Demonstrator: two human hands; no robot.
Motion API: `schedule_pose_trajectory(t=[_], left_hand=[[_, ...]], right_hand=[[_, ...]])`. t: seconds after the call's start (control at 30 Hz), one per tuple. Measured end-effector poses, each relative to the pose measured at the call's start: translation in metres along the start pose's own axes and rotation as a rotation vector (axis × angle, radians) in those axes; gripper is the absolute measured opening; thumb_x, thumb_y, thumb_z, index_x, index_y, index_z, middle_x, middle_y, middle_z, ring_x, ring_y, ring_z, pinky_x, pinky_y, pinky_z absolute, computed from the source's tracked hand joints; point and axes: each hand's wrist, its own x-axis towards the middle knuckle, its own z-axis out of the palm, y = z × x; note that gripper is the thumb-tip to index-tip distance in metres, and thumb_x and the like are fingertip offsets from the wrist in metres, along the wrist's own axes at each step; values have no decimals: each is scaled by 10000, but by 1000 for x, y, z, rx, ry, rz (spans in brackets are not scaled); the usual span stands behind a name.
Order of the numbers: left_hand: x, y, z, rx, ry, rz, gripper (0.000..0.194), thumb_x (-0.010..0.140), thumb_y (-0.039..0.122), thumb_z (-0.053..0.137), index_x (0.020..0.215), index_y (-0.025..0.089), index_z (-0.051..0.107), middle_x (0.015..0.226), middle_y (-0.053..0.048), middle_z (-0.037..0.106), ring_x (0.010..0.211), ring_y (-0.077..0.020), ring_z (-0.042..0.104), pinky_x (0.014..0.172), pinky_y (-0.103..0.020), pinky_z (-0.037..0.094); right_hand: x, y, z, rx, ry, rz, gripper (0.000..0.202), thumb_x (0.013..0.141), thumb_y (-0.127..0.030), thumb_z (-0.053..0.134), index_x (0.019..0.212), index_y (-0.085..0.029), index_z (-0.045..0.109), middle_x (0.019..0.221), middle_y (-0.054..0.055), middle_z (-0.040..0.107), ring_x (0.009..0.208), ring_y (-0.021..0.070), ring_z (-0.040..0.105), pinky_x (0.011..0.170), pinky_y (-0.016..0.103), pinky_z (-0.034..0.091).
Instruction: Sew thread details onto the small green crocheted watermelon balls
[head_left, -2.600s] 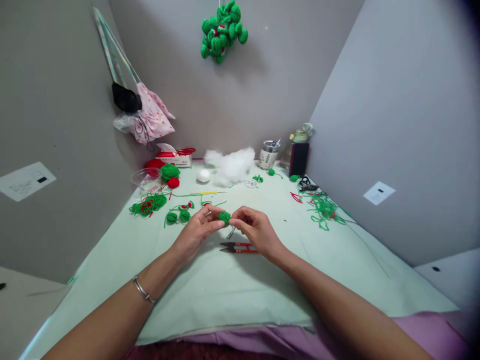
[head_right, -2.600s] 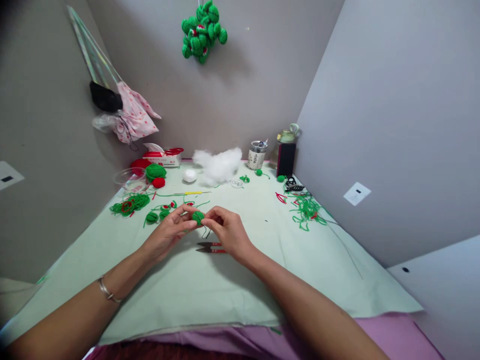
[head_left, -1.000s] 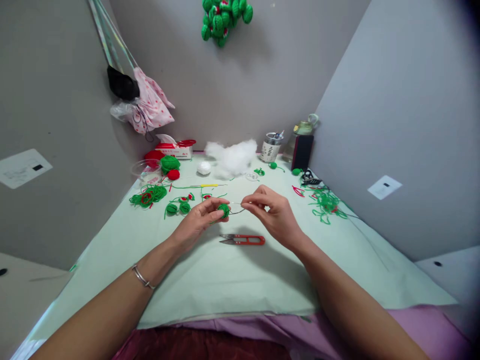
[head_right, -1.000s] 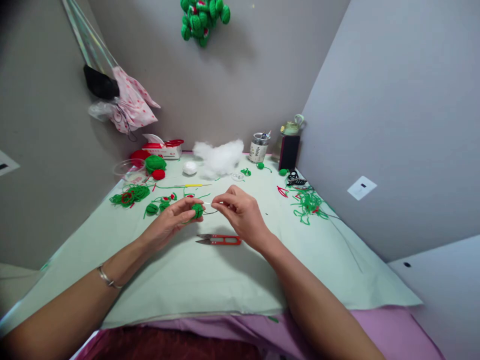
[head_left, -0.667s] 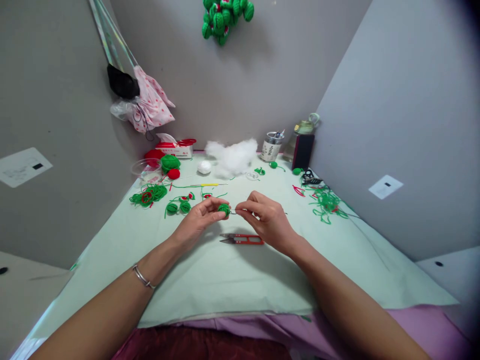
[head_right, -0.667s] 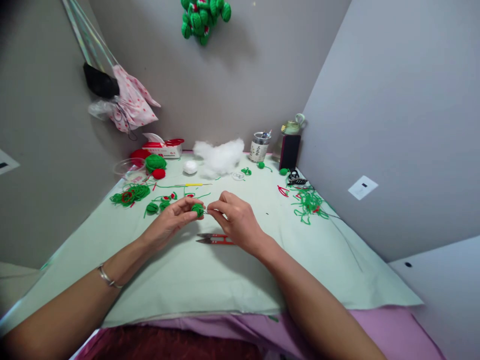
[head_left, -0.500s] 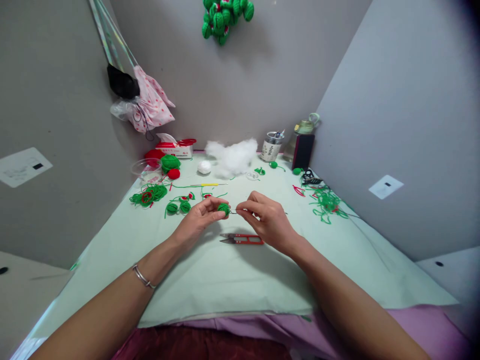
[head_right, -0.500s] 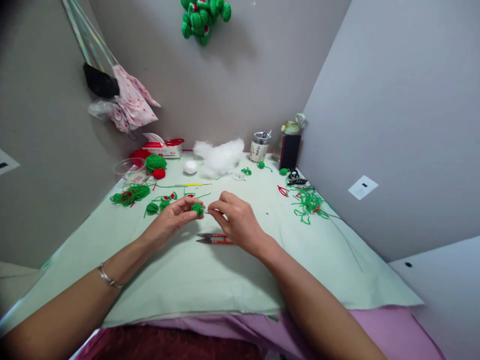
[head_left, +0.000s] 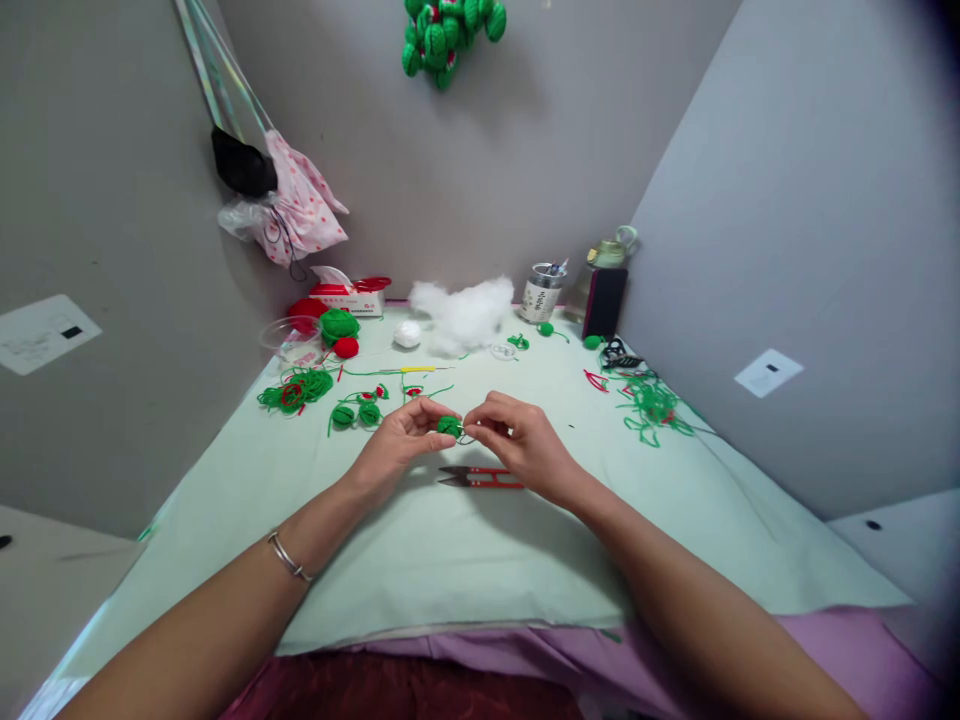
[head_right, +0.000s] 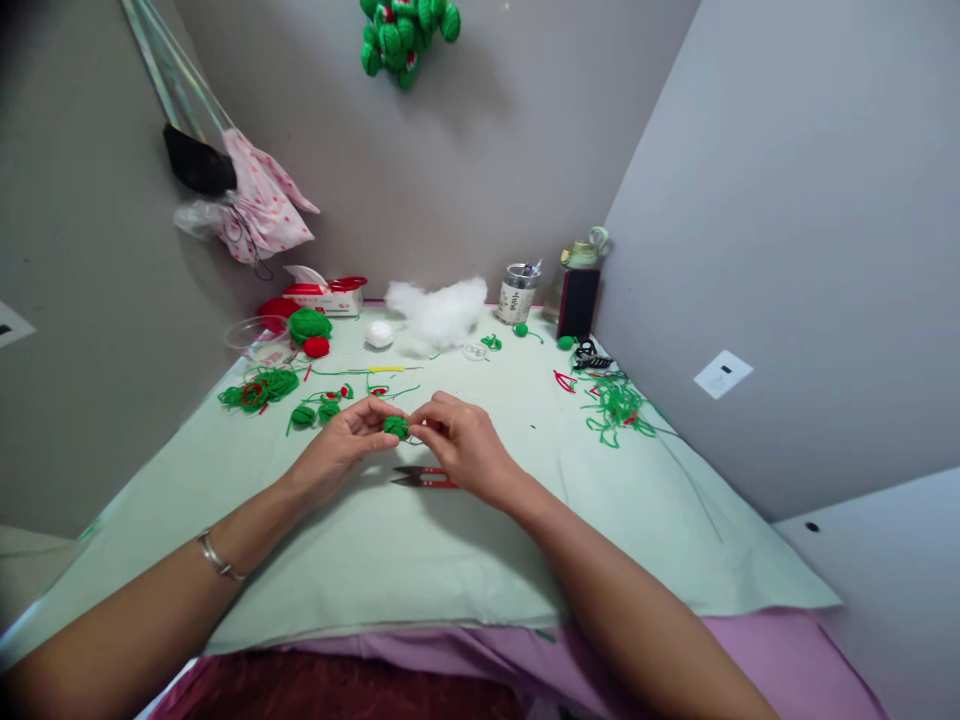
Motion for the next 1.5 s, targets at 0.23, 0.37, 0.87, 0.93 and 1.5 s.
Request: schedule_pose_trajectory(t=[0.23,0.37,0.87,0.93,1.5], left_hand=[[-1,2,1,-43,-27,-27,267,700,201,792,940,194,674,927,-1,653,875,-129,586,828,-270,424],[-2,3,1,-23,-29,-7,270,695,210,795,930,194,663,929,0,651,894,-136,583,840,-280,420],[-3,5,6,55,74,14,318,619,229,823,827,178,589,844,7,620,836,-149,564,801,-300,409],[-3,6,6,21,57,-2,322,614,224,826,829,177,590,847,9,619,825,-142,562,791,-295,411],[-4,-6,11,277,143,145,227,694,262,759,844,186,606,849,-10,621,825,-168,575,796,-301,434]], right_hand=[[5,3,-6,307,-74,131,141,866,-265,639,841,-166,734,797,17,596,673,111,504,634,259,387],[6,5,-7,383,-100,158,174,846,-324,661,835,-166,733,819,28,626,704,122,531,659,264,408],[5,5,7,359,-32,197,170,833,-323,660,795,-157,668,758,6,603,647,105,466,619,254,374],[5,6,3,411,-70,213,195,819,-351,673,805,-157,690,777,10,601,617,95,437,584,248,361],[-5,5,22,17,3,62,95,912,-203,516,970,-191,590,851,24,630,731,130,583,675,247,445]])
